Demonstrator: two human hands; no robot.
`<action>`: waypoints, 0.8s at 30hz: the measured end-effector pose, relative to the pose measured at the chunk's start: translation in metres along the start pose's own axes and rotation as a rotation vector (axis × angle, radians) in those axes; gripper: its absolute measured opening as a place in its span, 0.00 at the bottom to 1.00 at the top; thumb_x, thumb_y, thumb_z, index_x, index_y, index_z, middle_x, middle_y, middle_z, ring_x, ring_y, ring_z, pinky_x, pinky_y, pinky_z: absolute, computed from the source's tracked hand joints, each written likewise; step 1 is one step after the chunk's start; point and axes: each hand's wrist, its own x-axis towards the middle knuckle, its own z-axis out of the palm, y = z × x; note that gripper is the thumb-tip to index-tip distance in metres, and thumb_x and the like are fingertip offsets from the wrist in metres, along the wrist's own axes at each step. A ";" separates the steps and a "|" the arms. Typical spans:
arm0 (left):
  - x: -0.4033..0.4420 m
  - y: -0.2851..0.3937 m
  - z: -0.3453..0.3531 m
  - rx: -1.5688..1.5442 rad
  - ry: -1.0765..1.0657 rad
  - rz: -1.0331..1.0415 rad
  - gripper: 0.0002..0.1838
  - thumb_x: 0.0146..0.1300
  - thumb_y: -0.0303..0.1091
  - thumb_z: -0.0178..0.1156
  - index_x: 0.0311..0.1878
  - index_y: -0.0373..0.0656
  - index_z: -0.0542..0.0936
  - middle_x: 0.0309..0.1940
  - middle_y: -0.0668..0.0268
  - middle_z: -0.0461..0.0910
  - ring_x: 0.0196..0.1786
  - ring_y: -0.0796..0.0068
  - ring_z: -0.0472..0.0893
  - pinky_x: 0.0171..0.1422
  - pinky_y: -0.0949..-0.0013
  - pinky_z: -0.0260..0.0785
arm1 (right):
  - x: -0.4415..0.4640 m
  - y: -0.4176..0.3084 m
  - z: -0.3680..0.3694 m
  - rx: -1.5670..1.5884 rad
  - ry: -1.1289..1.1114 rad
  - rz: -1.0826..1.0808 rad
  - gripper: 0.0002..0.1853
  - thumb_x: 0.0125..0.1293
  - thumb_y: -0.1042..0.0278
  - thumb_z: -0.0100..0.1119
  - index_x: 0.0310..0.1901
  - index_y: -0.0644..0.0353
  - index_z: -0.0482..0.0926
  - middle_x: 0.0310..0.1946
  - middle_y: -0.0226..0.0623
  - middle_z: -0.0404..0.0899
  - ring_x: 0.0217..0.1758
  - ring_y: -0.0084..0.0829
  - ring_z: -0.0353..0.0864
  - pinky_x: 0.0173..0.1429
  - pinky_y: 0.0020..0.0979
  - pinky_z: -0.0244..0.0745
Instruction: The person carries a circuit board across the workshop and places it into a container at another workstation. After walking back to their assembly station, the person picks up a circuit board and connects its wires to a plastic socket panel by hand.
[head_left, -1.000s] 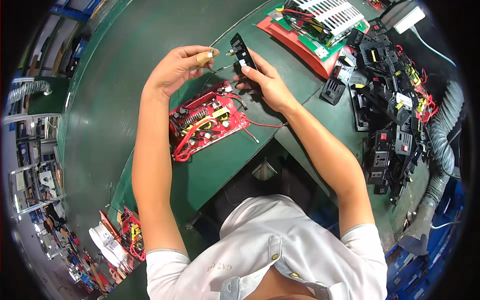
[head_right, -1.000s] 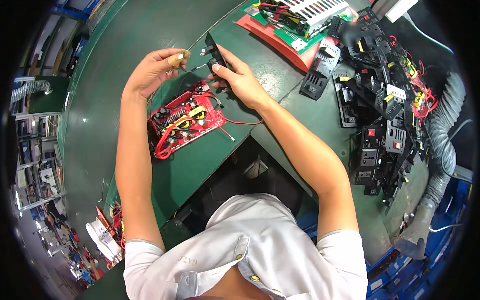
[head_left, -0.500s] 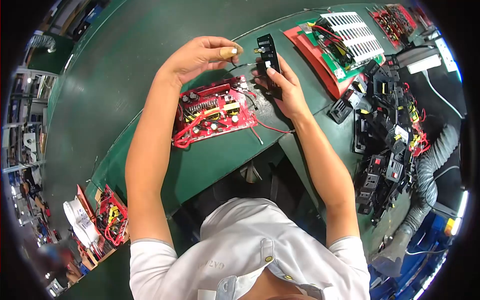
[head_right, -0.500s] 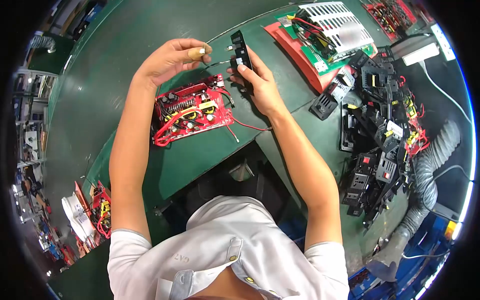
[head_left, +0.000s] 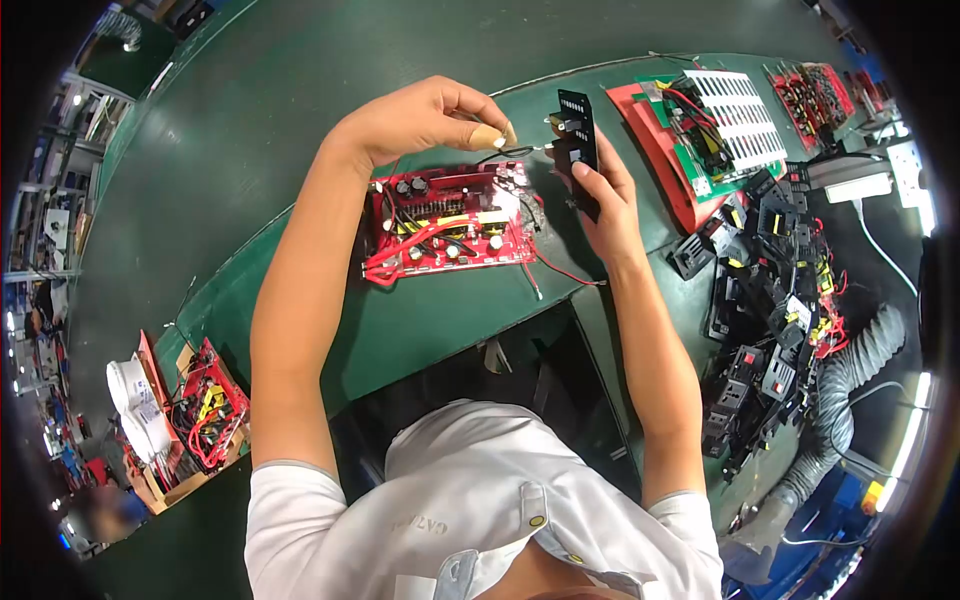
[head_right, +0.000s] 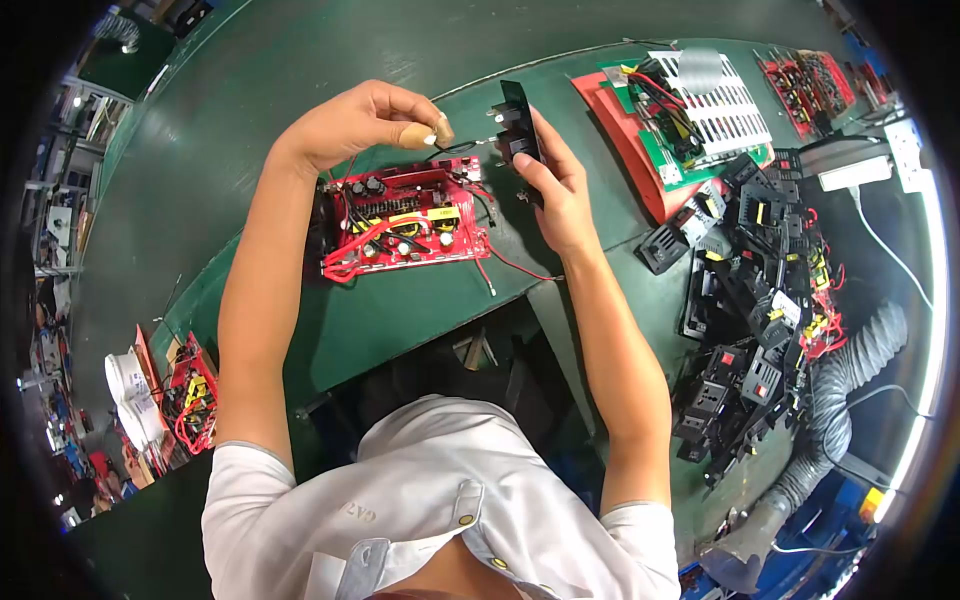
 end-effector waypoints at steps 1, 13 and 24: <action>-0.004 0.000 -0.002 -0.017 0.028 0.007 0.15 0.60 0.34 0.64 0.48 0.37 0.83 0.37 0.69 0.81 0.41 0.80 0.76 0.49 0.74 0.68 | 0.000 -0.003 0.003 -0.064 -0.006 -0.034 0.31 0.63 0.72 0.54 0.69 0.66 0.62 0.62 0.42 0.72 0.58 0.34 0.77 0.64 0.36 0.70; -0.006 -0.023 0.020 0.005 0.274 0.071 0.16 0.63 0.30 0.60 0.53 0.36 0.80 0.45 0.62 0.83 0.48 0.73 0.81 0.54 0.69 0.72 | 0.002 -0.004 0.003 -0.043 0.064 -0.012 0.30 0.64 0.74 0.56 0.69 0.62 0.65 0.59 0.37 0.75 0.52 0.28 0.79 0.59 0.29 0.72; 0.027 -0.014 0.032 -0.129 0.064 -0.134 0.16 0.63 0.36 0.64 0.51 0.37 0.83 0.35 0.70 0.82 0.36 0.83 0.75 0.41 0.78 0.66 | -0.006 -0.013 0.008 -0.318 -0.040 -0.193 0.35 0.63 0.78 0.55 0.73 0.56 0.59 0.65 0.42 0.68 0.65 0.31 0.70 0.68 0.32 0.63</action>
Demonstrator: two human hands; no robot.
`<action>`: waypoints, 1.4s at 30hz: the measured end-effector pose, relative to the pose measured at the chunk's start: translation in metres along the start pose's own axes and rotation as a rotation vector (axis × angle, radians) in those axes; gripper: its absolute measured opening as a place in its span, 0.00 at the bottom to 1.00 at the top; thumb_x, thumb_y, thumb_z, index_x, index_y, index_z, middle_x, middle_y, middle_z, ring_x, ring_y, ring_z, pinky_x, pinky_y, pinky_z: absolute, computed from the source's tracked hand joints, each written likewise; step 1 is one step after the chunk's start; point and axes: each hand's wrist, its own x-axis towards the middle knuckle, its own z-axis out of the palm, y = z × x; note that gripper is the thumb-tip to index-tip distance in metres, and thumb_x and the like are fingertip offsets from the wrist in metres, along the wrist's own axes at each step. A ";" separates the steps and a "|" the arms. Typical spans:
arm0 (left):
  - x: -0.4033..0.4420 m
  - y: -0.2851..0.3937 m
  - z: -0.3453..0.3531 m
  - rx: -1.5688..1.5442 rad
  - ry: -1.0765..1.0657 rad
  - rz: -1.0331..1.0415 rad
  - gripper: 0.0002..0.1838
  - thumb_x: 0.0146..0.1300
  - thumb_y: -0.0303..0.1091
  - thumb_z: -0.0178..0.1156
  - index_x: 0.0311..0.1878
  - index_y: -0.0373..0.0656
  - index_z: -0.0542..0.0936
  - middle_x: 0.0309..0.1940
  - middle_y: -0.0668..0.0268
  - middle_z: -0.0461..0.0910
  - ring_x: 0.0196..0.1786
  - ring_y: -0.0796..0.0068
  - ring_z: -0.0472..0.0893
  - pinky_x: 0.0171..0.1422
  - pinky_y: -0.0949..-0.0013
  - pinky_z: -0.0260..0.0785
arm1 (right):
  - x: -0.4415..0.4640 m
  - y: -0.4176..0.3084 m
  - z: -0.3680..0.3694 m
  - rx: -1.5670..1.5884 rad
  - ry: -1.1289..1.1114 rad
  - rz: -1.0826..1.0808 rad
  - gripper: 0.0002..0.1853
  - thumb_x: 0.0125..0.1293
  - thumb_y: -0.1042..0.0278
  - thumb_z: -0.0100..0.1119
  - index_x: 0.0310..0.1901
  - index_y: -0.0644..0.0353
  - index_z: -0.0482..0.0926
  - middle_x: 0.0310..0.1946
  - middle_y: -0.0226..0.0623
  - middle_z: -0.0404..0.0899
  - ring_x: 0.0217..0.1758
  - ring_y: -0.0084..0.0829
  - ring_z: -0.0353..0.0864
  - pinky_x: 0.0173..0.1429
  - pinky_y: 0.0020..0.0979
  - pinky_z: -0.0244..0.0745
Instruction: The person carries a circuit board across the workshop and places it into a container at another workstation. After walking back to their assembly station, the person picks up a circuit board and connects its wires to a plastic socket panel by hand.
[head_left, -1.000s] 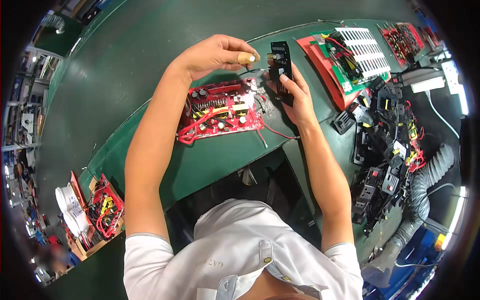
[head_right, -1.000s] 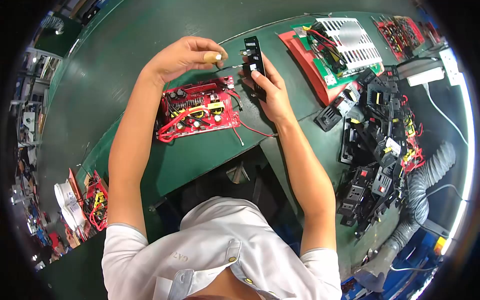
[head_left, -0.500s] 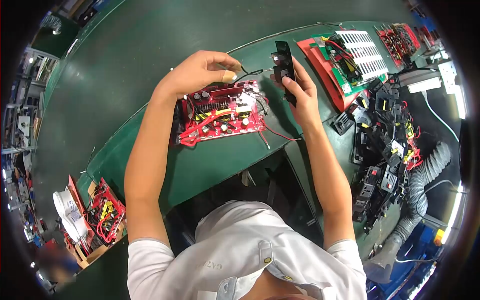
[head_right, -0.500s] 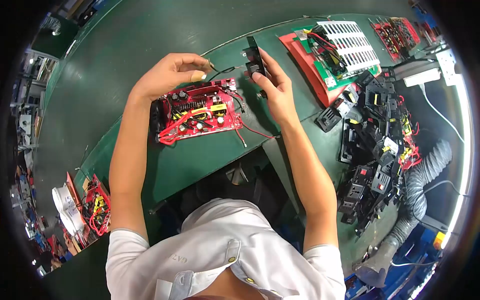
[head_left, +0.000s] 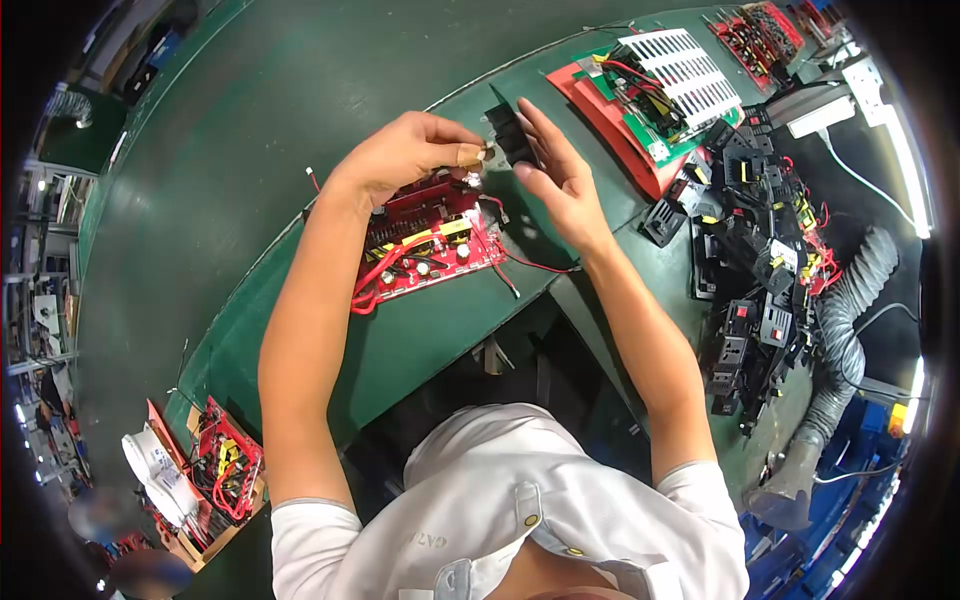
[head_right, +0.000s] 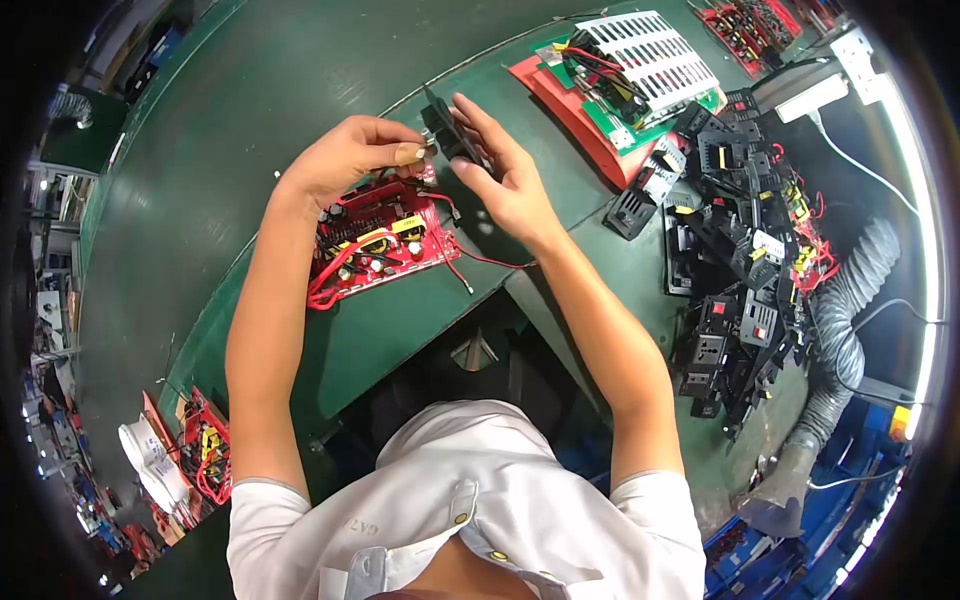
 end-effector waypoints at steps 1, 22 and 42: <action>-0.001 0.000 0.002 -0.082 -0.006 0.044 0.17 0.62 0.36 0.65 0.51 0.37 0.83 0.34 0.70 0.82 0.36 0.83 0.75 0.41 0.78 0.65 | 0.002 -0.002 -0.002 -0.064 -0.029 -0.024 0.37 0.62 0.80 0.56 0.73 0.55 0.58 0.65 0.42 0.68 0.65 0.33 0.70 0.69 0.33 0.63; -0.019 0.007 -0.002 -0.101 0.133 0.030 0.13 0.60 0.33 0.64 0.45 0.35 0.84 0.32 0.66 0.81 0.34 0.82 0.76 0.36 0.77 0.66 | 0.021 -0.039 0.007 -0.666 -0.207 -0.247 0.38 0.46 0.90 0.51 0.64 0.58 0.66 0.61 0.47 0.69 0.65 0.48 0.68 0.67 0.41 0.66; -0.028 0.014 0.003 -0.027 0.212 0.048 0.09 0.58 0.33 0.62 0.39 0.39 0.84 0.25 0.73 0.77 0.24 0.88 0.64 0.27 0.80 0.53 | 0.020 -0.049 0.017 -0.735 -0.214 -0.258 0.39 0.46 0.89 0.52 0.65 0.59 0.66 0.60 0.47 0.69 0.65 0.49 0.68 0.66 0.41 0.68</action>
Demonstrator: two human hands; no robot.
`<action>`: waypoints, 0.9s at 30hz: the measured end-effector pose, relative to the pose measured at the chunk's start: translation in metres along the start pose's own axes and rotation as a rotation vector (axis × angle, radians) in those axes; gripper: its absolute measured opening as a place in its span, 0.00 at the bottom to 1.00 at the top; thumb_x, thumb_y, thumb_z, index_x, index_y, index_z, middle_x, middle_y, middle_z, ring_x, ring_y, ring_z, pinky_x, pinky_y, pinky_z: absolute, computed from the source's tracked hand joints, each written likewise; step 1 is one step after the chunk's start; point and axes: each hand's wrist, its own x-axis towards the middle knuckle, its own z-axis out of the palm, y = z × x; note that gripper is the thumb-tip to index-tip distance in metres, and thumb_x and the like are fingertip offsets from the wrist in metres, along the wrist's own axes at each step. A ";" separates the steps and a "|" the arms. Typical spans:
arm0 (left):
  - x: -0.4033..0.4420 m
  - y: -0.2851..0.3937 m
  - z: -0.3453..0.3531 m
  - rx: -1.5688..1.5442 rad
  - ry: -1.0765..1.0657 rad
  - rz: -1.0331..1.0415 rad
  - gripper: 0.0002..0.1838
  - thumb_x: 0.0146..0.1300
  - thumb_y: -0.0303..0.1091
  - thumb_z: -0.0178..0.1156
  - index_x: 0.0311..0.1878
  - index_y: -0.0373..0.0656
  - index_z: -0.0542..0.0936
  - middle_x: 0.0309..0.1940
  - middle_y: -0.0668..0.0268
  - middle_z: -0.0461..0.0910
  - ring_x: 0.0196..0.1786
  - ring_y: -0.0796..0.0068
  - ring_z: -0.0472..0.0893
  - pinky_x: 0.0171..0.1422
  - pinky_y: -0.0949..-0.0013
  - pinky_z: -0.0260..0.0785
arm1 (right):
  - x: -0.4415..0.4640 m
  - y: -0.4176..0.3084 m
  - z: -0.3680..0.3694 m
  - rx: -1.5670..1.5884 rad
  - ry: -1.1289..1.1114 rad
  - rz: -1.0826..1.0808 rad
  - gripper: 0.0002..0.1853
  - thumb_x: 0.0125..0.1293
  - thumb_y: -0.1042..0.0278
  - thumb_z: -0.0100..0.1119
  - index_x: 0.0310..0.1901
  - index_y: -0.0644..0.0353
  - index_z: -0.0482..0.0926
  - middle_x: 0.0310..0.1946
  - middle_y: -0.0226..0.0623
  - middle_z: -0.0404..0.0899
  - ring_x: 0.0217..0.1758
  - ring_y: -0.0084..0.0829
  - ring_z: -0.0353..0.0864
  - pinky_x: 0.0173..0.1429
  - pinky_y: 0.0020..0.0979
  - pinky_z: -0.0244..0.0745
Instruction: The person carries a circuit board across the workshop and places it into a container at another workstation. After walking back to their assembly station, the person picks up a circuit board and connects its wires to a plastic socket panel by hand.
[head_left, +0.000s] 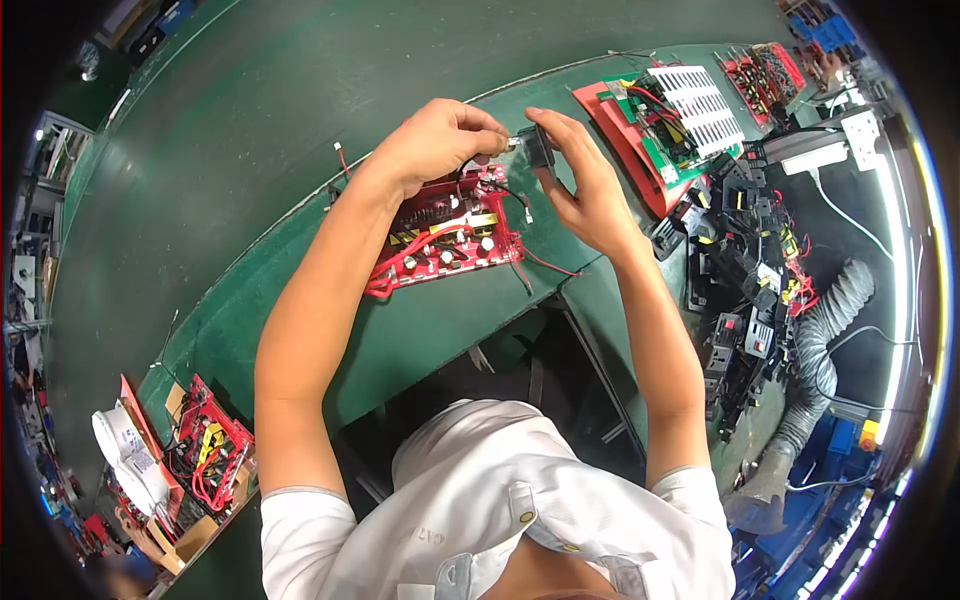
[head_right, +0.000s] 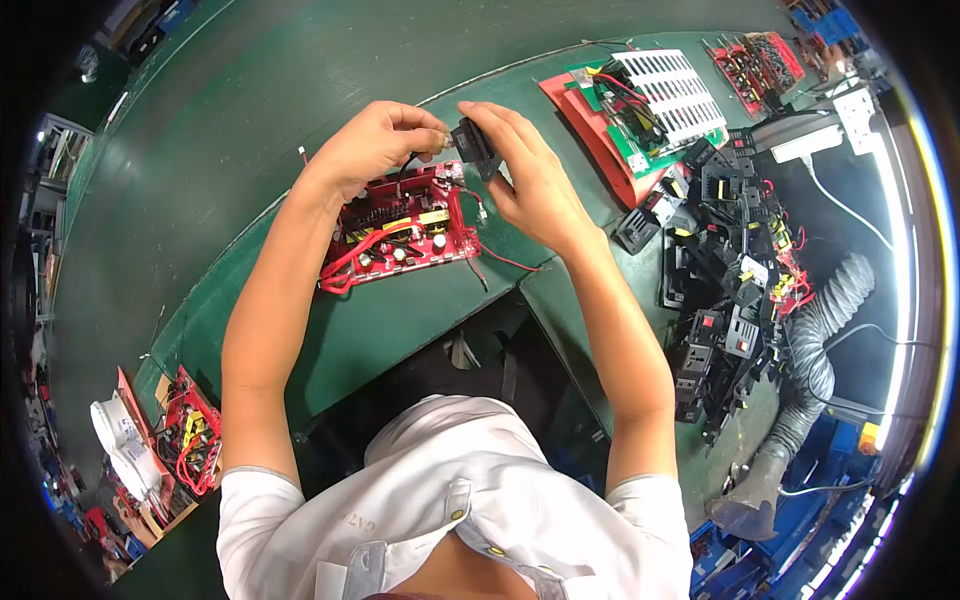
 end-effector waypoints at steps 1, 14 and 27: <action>0.001 -0.001 0.000 0.001 0.001 0.004 0.09 0.58 0.33 0.62 0.39 0.39 0.84 0.25 0.73 0.77 0.23 0.88 0.63 0.26 0.80 0.52 | 0.000 0.000 0.000 -0.011 0.002 -0.006 0.39 0.46 0.89 0.52 0.65 0.58 0.66 0.60 0.47 0.69 0.64 0.49 0.68 0.66 0.41 0.68; 0.003 -0.004 0.003 -0.035 0.019 0.039 0.09 0.57 0.31 0.63 0.38 0.36 0.84 0.28 0.70 0.79 0.31 0.84 0.72 0.31 0.78 0.60 | 0.000 -0.003 0.000 -0.143 0.029 -0.049 0.38 0.44 0.89 0.54 0.62 0.58 0.67 0.58 0.45 0.71 0.61 0.49 0.70 0.62 0.42 0.69; 0.000 -0.015 -0.021 -0.129 0.120 0.027 0.10 0.59 0.32 0.63 0.40 0.37 0.84 0.25 0.73 0.76 0.28 0.86 0.69 0.30 0.79 0.58 | -0.004 0.026 -0.037 0.000 0.264 0.124 0.29 0.56 0.82 0.62 0.60 0.62 0.66 0.48 0.40 0.76 0.51 0.32 0.79 0.56 0.31 0.74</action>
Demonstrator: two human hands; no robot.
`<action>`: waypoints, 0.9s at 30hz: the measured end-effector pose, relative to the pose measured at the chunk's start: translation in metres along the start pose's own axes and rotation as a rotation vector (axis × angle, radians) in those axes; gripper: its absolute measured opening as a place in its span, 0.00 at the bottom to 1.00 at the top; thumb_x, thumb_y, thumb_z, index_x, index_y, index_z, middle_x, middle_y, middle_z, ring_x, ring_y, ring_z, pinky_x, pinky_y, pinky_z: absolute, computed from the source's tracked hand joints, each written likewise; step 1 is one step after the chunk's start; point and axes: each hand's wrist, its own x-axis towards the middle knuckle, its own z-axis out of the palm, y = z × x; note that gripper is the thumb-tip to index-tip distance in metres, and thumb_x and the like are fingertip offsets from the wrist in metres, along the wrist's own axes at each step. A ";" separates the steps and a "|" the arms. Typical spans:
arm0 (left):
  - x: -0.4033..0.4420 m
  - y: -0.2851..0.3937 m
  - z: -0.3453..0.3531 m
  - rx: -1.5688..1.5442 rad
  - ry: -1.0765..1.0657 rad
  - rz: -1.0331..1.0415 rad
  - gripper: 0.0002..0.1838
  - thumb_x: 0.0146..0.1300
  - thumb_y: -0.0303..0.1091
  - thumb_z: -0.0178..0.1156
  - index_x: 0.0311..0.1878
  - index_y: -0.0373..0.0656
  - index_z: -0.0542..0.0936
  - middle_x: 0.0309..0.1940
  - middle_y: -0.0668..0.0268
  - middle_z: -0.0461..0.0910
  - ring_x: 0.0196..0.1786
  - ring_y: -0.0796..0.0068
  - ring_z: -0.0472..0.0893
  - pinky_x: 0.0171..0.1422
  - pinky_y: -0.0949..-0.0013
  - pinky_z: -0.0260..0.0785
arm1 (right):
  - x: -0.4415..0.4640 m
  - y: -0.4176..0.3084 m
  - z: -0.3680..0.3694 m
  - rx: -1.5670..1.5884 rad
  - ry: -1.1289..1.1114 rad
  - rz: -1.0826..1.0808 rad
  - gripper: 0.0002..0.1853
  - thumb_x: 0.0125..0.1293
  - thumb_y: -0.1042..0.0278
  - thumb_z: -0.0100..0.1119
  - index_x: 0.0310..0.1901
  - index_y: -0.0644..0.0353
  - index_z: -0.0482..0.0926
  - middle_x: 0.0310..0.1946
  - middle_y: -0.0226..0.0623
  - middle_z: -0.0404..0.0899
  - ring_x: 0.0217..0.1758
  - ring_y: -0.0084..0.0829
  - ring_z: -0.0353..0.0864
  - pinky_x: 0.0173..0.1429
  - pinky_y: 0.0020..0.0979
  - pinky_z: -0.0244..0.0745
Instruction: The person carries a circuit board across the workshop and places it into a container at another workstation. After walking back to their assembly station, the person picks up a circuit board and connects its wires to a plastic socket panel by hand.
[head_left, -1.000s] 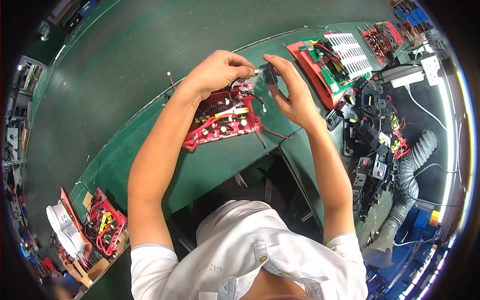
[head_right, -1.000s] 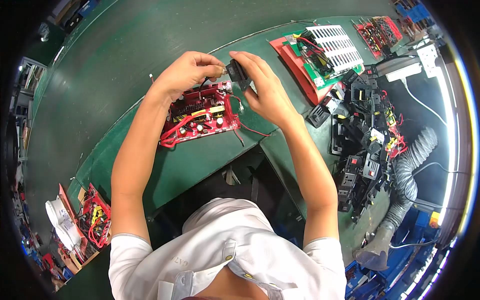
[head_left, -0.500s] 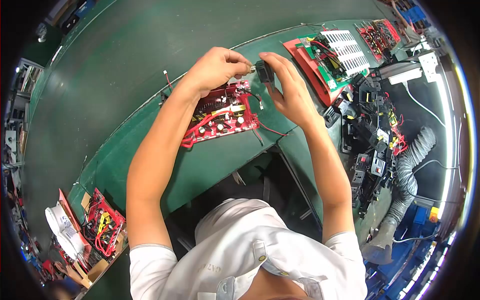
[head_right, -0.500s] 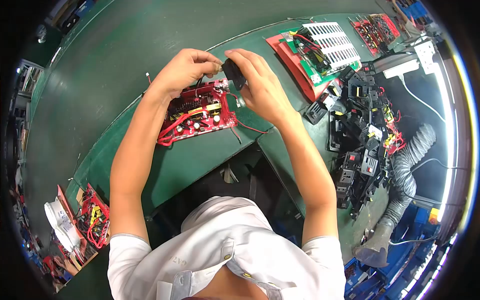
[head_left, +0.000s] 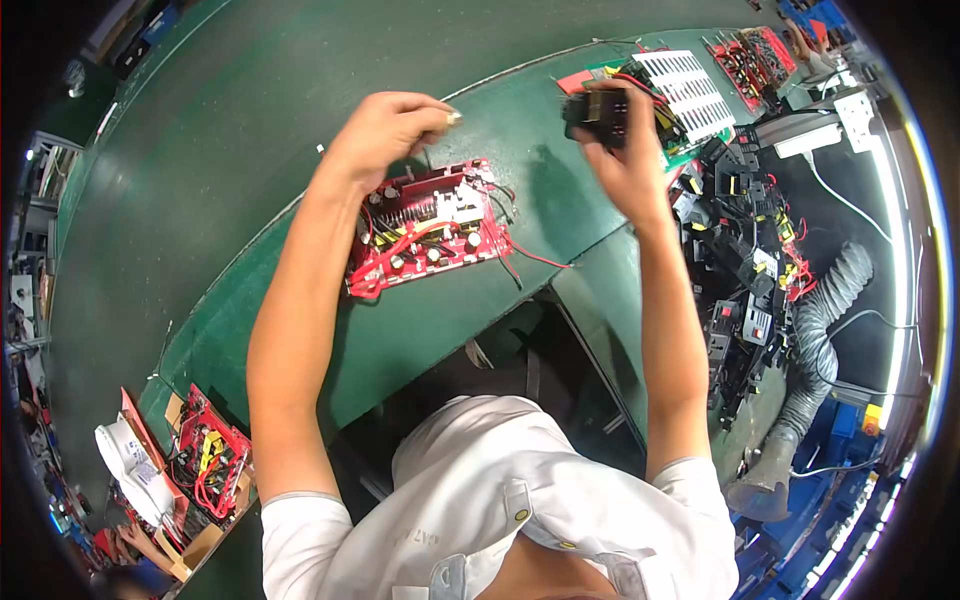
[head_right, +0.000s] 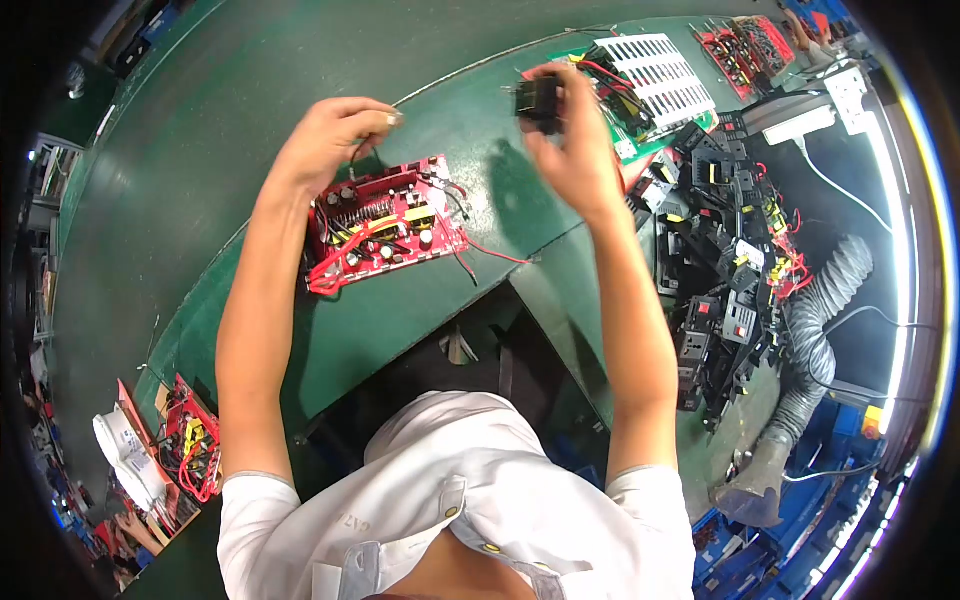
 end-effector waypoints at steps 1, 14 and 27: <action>0.001 -0.004 -0.010 -0.022 0.074 -0.021 0.10 0.60 0.30 0.63 0.43 0.36 0.84 0.26 0.72 0.76 0.28 0.86 0.69 0.31 0.79 0.60 | -0.001 0.008 -0.006 0.150 0.036 0.108 0.29 0.57 0.81 0.62 0.61 0.62 0.66 0.48 0.38 0.75 0.51 0.29 0.77 0.55 0.29 0.74; -0.046 0.011 0.105 1.213 -0.204 0.910 0.08 0.51 0.26 0.61 0.36 0.43 0.84 0.38 0.63 0.81 0.50 0.66 0.79 0.53 0.63 0.70 | -0.063 0.010 0.001 0.712 0.100 0.770 0.31 0.69 0.63 0.59 0.69 0.63 0.61 0.46 0.35 0.78 0.46 0.24 0.80 0.47 0.27 0.76; 0.020 0.011 0.047 1.196 0.058 0.441 0.10 0.61 0.37 0.60 0.44 0.48 0.84 0.37 0.63 0.85 0.42 0.60 0.83 0.46 0.60 0.73 | -0.058 0.028 0.025 1.082 -0.004 0.925 0.23 0.71 0.62 0.55 0.64 0.58 0.67 0.53 0.39 0.77 0.50 0.34 0.81 0.48 0.30 0.81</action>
